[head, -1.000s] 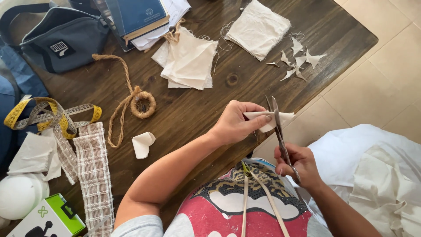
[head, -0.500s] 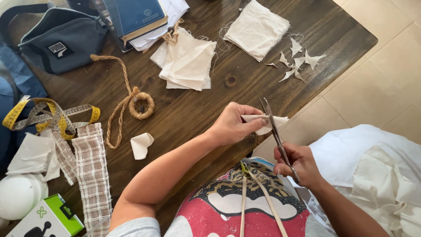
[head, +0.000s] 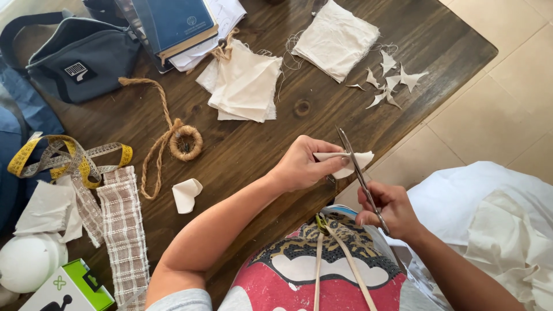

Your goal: Folding and cutting fabric squares to create decorative flower shapes

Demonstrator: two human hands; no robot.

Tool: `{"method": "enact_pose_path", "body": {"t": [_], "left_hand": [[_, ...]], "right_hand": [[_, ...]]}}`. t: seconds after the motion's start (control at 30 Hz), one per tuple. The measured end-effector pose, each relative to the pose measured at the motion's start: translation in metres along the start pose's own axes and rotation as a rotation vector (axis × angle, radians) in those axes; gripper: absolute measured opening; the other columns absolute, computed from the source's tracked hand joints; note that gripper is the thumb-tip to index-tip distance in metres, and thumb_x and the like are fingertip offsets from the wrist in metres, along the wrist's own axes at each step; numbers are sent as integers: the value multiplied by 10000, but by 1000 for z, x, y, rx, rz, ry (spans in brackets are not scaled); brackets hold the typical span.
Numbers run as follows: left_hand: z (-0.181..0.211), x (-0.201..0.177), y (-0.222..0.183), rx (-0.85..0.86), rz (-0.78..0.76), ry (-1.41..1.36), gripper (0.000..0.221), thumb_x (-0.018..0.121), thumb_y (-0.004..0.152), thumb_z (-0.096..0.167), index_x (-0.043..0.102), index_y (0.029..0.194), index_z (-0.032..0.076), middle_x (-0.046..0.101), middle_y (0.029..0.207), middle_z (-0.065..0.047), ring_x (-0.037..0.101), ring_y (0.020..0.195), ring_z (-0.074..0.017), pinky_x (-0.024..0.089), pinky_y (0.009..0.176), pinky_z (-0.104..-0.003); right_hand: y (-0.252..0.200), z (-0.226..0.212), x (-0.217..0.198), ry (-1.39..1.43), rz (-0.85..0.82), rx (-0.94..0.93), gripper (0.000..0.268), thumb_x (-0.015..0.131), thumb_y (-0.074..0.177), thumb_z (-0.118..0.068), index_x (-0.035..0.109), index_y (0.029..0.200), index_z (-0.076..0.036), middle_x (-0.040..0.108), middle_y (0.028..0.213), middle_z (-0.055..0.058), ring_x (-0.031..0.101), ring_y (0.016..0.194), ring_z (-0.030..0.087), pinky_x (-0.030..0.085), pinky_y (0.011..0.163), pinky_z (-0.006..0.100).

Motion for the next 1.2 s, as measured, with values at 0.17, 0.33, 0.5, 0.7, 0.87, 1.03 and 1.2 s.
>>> {"method": "enact_pose_path", "body": {"t": [0.17,0.33,0.5,0.7,0.87,1.03,1.2], "left_hand": [[-2,-4,2,-3,-8,-15,128,788,842,156,804,956,98,705,620,-51,624,578,-48,530,535,-194],[-3,1,-1,-13,-45,-12,112,786,852,171,809,955,132,709,605,-44,616,557,-42,527,520,-192],[2,-3,-2,-57,-45,18,123,761,835,147,809,947,129,705,619,-50,605,567,-51,531,524,-205],[-9,-11,0,-79,-37,61,188,787,800,150,811,980,100,715,633,-85,637,560,-89,544,526,-217],[-10,-11,0,-86,-24,97,190,791,800,177,820,980,126,717,636,-70,604,549,-81,518,508,-232],[-6,-12,-7,-92,-19,115,184,775,789,185,822,963,150,708,612,-50,597,525,-69,495,493,-209],[-31,-23,-5,2,12,133,156,802,779,175,824,928,135,644,583,-23,547,584,-47,431,494,-211]], "right_hand": [[4,3,0,37,-27,6,474,1037,560,-246,743,834,5,574,525,22,529,481,83,464,506,215],[17,15,-7,86,-144,9,678,1047,510,-414,722,953,-16,656,686,69,621,632,157,528,627,291],[8,15,-11,64,-106,20,527,1039,559,-276,729,870,15,570,543,13,558,480,86,498,513,227],[4,-1,-5,-28,-55,-31,434,1036,553,-248,753,786,-17,529,460,-18,487,420,47,450,452,177],[11,10,-1,-5,-83,15,463,1045,554,-252,750,819,-12,573,504,22,532,447,92,453,474,221],[21,18,-3,38,-199,77,470,1035,590,-311,732,845,-58,626,572,14,588,519,109,457,532,237],[26,-1,5,60,-68,168,279,932,696,-77,684,789,12,586,450,85,589,376,149,470,413,235]]}}
Point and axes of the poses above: each hand's wrist, its own y-axis towards the middle knuckle, its own x-axis out of the palm, z = x × y, the point moved 1 cm from there along y, towards the middle knuckle
